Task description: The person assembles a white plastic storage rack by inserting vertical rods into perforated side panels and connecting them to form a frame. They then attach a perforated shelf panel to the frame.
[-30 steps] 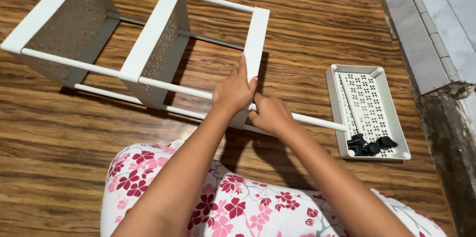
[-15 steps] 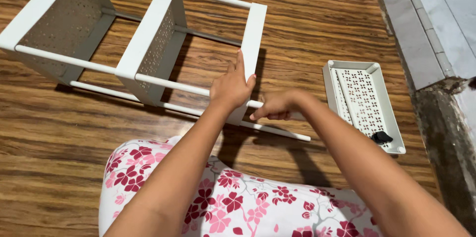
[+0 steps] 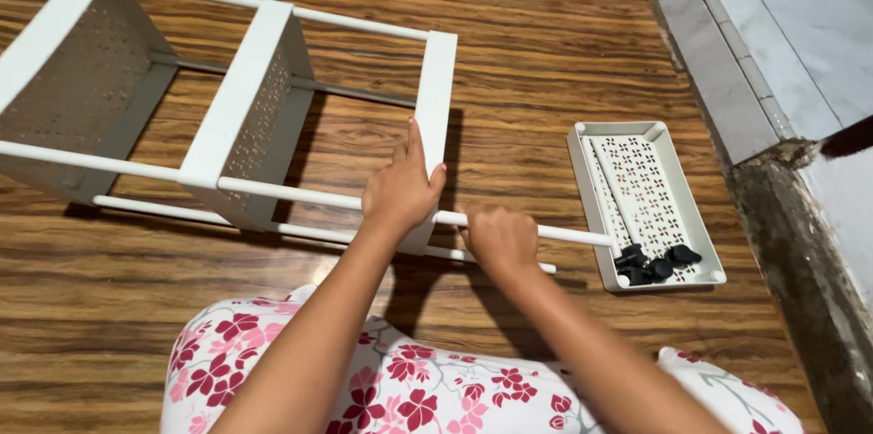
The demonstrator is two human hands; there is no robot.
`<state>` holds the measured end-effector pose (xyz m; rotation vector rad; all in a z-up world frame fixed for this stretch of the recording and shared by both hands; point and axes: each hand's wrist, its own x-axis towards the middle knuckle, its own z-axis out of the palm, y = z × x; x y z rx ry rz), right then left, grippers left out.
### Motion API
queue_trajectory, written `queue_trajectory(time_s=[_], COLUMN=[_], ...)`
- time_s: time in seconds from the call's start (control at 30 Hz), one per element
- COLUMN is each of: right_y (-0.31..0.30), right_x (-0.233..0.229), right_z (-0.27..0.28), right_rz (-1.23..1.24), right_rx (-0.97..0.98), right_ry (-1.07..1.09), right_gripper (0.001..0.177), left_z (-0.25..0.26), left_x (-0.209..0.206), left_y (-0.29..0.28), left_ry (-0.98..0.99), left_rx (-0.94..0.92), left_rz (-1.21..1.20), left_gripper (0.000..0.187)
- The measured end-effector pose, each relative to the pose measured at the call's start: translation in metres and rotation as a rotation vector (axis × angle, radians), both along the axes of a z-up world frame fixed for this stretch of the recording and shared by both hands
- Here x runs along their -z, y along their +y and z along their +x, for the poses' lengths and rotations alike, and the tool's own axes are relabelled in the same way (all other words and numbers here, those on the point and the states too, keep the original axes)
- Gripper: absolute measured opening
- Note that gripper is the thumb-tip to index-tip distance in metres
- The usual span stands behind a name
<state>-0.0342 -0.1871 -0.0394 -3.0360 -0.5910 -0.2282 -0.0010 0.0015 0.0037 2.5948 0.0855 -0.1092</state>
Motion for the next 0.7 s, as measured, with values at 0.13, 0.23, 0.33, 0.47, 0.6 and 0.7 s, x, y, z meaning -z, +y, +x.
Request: queue_trajectory(time_s=[0.13, 0.23, 0.33, 0.47, 0.6, 0.7], right_y=[0.005, 0.016, 0.018, 0.007, 0.002, 0.01], right_x=[-0.036, -0.065, -0.06, -0.015, 0.005, -0.014], right_z=[0.043, 0.051, 0.024, -0.031, -0.006, 0.052], right_rz=[0.036, 0.071, 0.188, 0.254, 0.074, 0.035], right_rx=[-0.111, -0.017, -0.053, -0.265, -0.043, -0.03], right_ry=[0.636, 1.334, 0.525, -0.495, -0.116, 0.673], right_gripper=[0.037, 0.042, 0.03, 0.031, 0.023, 0.032], left_z=[-0.003, -0.005, -0.001, -0.002, -0.002, 0.002], left_x=[0.001, -0.001, -0.001, 0.001, 0.004, 0.007], left_y=[-0.001, 0.001, -0.001, 0.0, -0.002, 0.003], left_ry=[-0.025, -0.044, 0.002, -0.044, 0.013, -0.088], left_rx=[0.0, -0.004, 0.011, 0.005, 0.003, 0.008], left_rz=[0.003, 0.014, 0.016, 0.024, 0.018, -0.005], left_gripper=[0.086, 0.085, 0.085, 0.085, 0.088, 0.091])
